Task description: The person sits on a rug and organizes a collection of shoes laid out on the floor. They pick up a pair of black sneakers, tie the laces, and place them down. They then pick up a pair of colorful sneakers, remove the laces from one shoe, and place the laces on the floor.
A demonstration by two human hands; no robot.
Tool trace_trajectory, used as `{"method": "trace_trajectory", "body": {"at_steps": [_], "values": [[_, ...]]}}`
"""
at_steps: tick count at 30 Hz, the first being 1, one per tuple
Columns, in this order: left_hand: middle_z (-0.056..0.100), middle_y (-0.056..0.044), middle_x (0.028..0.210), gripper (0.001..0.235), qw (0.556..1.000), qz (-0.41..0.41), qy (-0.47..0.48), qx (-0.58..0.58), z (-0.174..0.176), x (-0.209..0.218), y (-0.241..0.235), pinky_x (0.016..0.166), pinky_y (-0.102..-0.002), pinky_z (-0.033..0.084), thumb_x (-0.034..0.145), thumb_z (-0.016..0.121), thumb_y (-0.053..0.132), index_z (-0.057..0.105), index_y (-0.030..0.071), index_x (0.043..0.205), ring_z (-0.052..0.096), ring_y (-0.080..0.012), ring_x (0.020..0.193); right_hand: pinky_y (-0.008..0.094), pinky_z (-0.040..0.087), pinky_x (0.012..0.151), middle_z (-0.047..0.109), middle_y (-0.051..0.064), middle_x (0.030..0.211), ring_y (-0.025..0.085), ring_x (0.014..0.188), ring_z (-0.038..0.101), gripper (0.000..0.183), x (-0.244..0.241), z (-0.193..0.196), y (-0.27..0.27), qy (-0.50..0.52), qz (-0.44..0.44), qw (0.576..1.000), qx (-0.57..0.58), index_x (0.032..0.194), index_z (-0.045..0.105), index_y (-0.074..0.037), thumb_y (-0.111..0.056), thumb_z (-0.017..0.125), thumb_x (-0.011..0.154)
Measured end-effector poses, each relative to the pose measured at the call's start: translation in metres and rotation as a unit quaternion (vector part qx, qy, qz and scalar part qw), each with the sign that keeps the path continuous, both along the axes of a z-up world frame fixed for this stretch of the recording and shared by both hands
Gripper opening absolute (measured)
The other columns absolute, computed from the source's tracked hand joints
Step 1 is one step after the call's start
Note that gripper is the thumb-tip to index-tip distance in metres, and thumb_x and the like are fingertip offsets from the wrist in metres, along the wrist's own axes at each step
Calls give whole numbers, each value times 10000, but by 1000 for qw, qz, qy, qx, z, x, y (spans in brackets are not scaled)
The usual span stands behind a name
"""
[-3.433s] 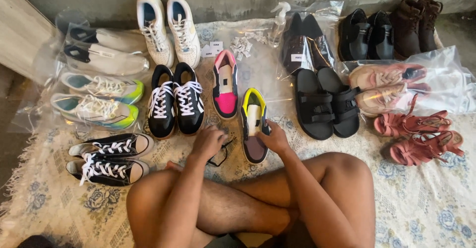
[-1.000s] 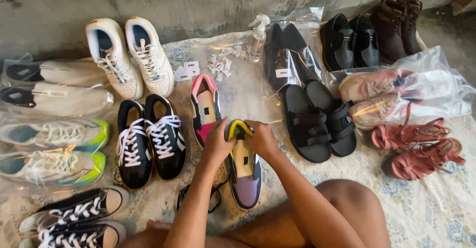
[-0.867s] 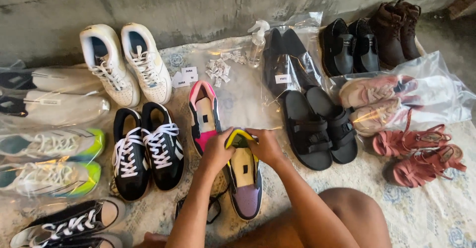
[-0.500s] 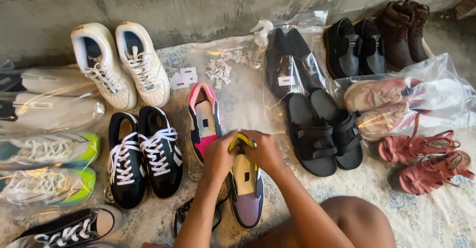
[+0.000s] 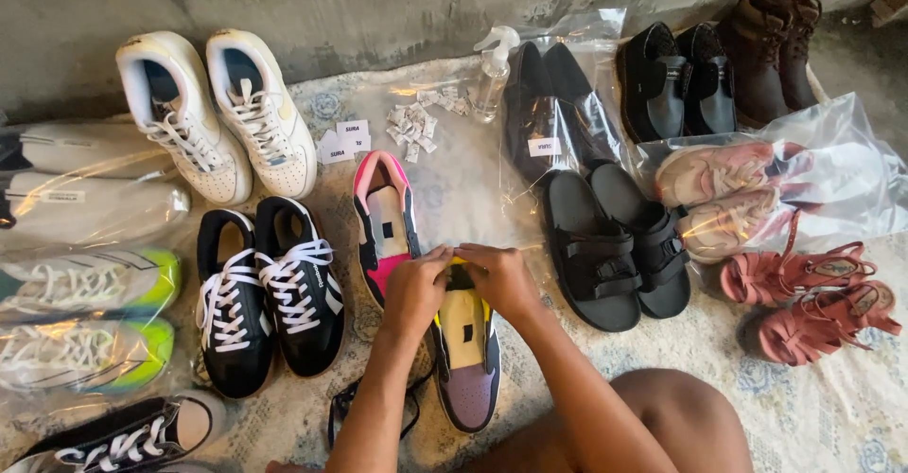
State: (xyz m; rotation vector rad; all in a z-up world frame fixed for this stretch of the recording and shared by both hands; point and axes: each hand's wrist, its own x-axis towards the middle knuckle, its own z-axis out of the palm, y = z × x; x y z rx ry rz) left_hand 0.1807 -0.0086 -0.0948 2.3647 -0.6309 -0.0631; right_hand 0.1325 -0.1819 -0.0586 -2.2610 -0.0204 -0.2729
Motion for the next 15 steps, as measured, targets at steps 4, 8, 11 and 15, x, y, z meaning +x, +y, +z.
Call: {"method": "trace_trajectory", "body": {"at_steps": [4, 8, 11, 15], "values": [[753, -32, 1218, 361, 1000, -4, -20, 12, -2, 1, -2, 833, -489, 602, 912, 588, 132, 774, 216, 1210, 733, -340, 991, 439, 636, 827, 807, 90, 1044, 345, 961, 749, 351, 4, -1, -3, -11, -2, 1000, 0, 1042, 849, -158, 68, 705, 815], [732, -51, 1264, 382, 1000, 6, 16, -2, -1, -2, 0, 894, -435, 601, 913, 622, 124, 751, 198, 1265, 723, -328, 1052, 467, 637, 824, 807, 88, 1046, 342, 964, 748, 354, 1, 7, -1, -11, 1, 1000, 22, 1026, 849, -156, 73, 714, 793], [725, -84, 1272, 391, 999, 15, 42, -28, 18, -6, -1, 917, -431, 594, 921, 619, 125, 739, 173, 1290, 717, -335, 1078, 432, 636, 829, 807, 62, 1052, 301, 991, 748, 336, 0, 1, 0, 0, -16, 999, 41, 1038, 842, -188, 11, 747, 785], [674, -227, 1322, 562, 992, 20, 97, -73, 20, -18, -1, 1006, -537, 537, 844, 610, 54, 613, 50, 1406, 653, -428, 1182, 513, 553, 1005, 674, 157, 1354, 413, 1222, 619, 646, -20, -15, 6, 91, 3, 986, 141, 1430, 641, -221, -139, 796, 809]]}}
